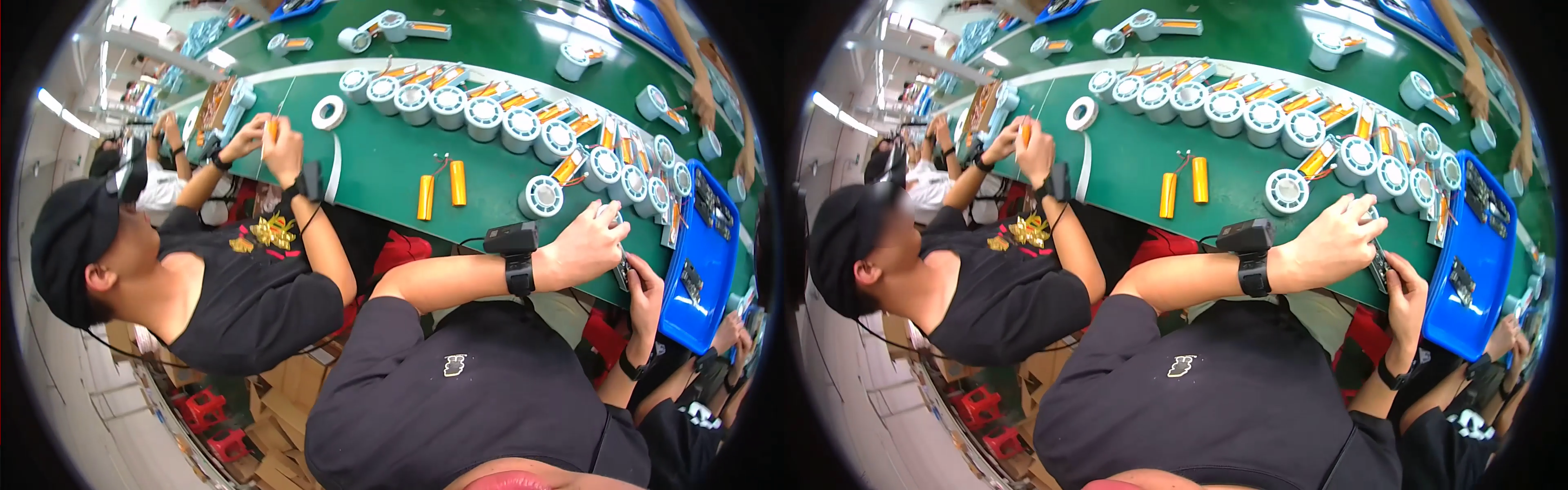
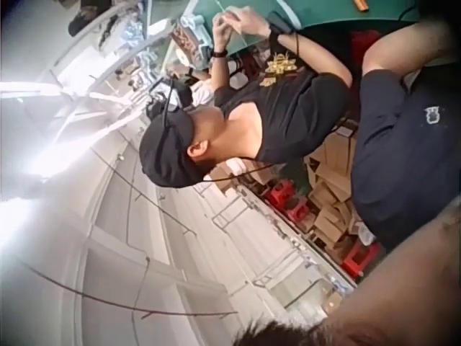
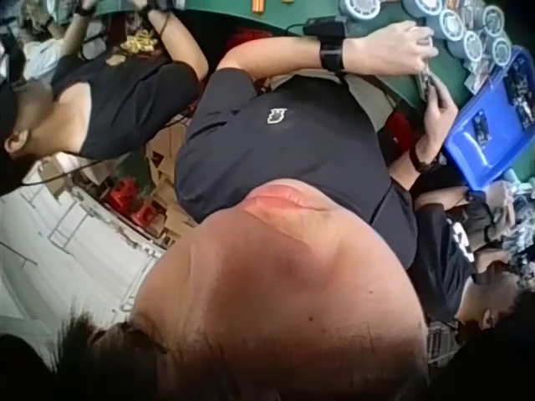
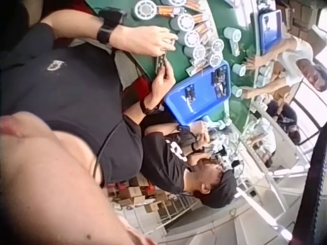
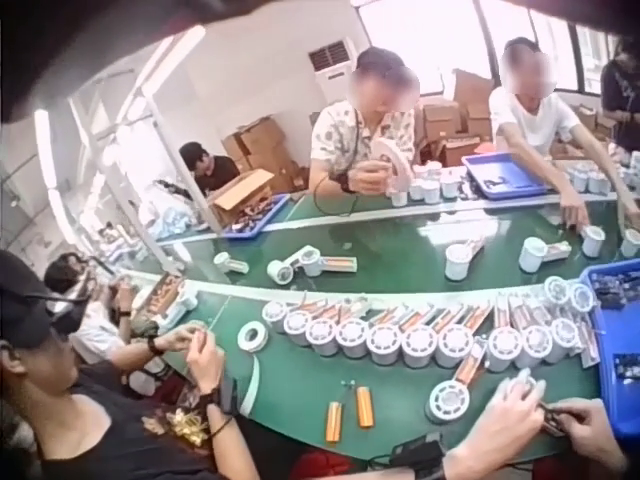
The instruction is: The person assembles handheld fans by connecting wires from a fan housing to a circuit board before placing the board into the housing. They then insert a battery into the handle and set the unit back onto the work surface.
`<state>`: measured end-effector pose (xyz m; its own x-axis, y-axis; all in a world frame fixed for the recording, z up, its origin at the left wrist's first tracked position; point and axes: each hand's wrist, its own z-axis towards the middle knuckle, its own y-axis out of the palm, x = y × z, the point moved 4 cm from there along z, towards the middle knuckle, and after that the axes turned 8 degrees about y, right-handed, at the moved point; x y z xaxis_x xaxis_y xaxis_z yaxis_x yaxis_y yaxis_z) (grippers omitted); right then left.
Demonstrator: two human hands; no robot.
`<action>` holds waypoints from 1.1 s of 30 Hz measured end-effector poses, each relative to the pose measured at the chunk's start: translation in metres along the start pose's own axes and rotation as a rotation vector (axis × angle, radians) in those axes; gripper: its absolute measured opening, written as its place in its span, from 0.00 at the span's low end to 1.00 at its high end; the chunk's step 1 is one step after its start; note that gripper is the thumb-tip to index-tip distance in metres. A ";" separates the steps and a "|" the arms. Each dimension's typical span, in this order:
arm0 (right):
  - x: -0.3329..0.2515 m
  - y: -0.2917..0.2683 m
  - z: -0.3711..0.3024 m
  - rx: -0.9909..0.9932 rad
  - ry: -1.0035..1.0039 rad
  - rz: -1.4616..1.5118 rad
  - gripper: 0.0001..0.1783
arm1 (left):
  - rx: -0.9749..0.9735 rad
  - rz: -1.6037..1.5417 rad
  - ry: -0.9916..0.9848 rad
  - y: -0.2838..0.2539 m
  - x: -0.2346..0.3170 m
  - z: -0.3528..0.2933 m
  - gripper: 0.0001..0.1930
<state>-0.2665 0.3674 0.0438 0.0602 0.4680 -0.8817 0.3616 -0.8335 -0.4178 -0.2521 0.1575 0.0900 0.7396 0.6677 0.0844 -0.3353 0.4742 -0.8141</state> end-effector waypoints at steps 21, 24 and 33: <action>0.006 0.004 -0.006 0.061 -0.248 0.669 0.14 | -0.248 0.064 0.160 -0.082 -0.001 0.054 0.03; 0.004 0.001 -0.004 0.033 -0.255 0.588 0.13 | -0.171 0.287 -0.037 -0.088 -0.081 0.099 0.06; -0.011 -0.001 -0.004 0.036 -0.287 0.377 0.10 | -0.366 0.518 -0.734 -0.011 -0.348 0.098 0.13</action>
<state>-0.2638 0.3639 0.0552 -0.0796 0.0348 -0.9962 0.3314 -0.9416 -0.0593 -0.5629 -0.0243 0.1256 -0.0385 0.9944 -0.0986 -0.2233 -0.1047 -0.9691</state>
